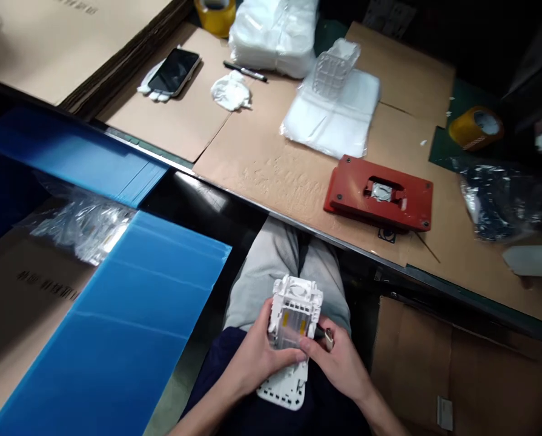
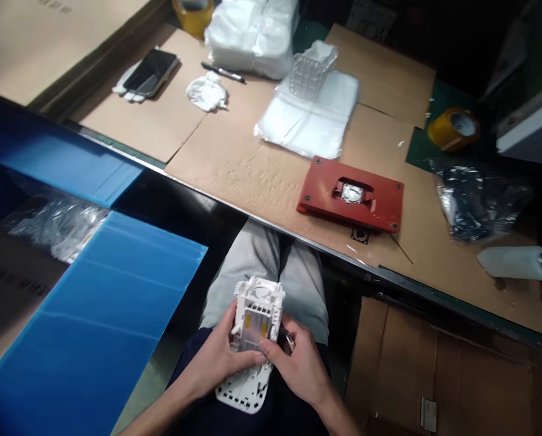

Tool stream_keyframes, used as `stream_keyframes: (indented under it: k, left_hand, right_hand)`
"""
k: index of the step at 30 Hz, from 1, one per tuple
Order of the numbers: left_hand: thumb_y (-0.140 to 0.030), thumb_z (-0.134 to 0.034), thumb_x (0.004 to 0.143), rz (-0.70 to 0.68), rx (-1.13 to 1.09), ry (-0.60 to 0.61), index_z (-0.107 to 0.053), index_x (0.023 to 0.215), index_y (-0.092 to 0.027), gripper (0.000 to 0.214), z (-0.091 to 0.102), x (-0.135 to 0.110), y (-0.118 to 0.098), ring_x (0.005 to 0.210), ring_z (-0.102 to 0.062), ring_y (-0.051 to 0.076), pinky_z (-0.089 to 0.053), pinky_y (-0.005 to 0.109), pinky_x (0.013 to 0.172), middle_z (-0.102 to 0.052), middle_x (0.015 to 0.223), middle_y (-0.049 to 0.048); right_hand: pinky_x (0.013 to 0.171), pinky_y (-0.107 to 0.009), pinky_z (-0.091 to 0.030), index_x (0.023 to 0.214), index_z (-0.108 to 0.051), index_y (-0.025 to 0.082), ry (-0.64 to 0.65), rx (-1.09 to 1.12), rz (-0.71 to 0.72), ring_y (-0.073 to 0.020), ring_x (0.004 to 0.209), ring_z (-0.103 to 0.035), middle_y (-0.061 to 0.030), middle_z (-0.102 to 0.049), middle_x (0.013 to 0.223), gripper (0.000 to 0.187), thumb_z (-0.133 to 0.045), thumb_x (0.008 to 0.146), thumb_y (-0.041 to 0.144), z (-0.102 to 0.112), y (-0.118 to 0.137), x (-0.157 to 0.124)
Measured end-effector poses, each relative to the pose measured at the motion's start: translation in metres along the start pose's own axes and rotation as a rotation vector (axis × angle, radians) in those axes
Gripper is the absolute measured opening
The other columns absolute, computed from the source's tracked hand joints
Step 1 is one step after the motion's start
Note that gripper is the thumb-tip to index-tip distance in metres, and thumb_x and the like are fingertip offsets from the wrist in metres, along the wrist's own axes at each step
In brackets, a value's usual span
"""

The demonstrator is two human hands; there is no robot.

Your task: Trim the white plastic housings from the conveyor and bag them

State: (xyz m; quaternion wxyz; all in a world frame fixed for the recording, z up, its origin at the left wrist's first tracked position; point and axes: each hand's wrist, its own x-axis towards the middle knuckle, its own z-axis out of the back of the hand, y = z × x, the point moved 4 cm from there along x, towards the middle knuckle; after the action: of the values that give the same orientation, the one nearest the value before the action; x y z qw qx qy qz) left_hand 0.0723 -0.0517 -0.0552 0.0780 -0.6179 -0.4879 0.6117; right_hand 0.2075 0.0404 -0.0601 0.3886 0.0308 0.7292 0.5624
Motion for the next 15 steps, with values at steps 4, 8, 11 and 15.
stream_keyframes:
  k: [4,8,11,15]
  left_hand:
    - [-0.036,-0.089,0.064,0.176,-0.303,0.041,-0.054,0.124,-0.018,0.072,0.004,0.012,-0.009,0.097,-0.070,0.031,-0.054,0.039,0.082,-0.074,0.107,0.0117]
    - [-0.034,-0.094,0.056,0.197,-0.336,-0.007,-0.052,0.121,-0.020,0.079,0.012,0.029,-0.034,0.093,-0.073,0.033,-0.056,0.035,0.070,-0.076,0.100,0.0096]
    - [-0.032,-0.095,0.054,0.176,-0.320,-0.048,-0.052,0.119,-0.021,0.080,0.014,0.042,-0.052,0.098,-0.073,0.036,-0.059,0.038,0.073,-0.076,0.101,0.0092]
    - [-0.031,-0.093,0.059,0.123,-0.369,0.038,-0.059,0.115,-0.020,0.067,-0.001,0.061,-0.070,0.111,-0.069,0.036,-0.061,0.036,0.075,-0.076,0.110,0.0111]
  right_hand:
    - [0.084,-0.034,-0.057,0.110,-0.078,0.023,-0.031,-0.238,0.227,-0.0238,0.094,-0.071,-0.0070,-0.075,0.105,0.026,-0.066,0.092,0.038,0.034,0.038,0.010]
    - [0.075,-0.031,-0.055,0.091,-0.078,0.021,-0.615,-0.586,0.421,-0.0204,0.083,-0.070,-0.0062,-0.075,0.091,0.028,-0.056,0.099,0.036,0.127,0.077,0.013]
    - [0.082,-0.035,-0.052,0.102,-0.077,0.020,-0.856,-0.741,0.469,-0.0223,0.089,-0.067,-0.0088,-0.072,0.097,0.027,-0.054,0.099,0.033,0.188,0.087,0.022]
    - [0.081,-0.033,-0.051,0.110,-0.078,0.022,-0.760,-0.889,0.509,-0.0213,0.089,-0.064,-0.0078,-0.066,0.096,0.026,-0.058,0.096,0.030,0.214,0.078,0.055]
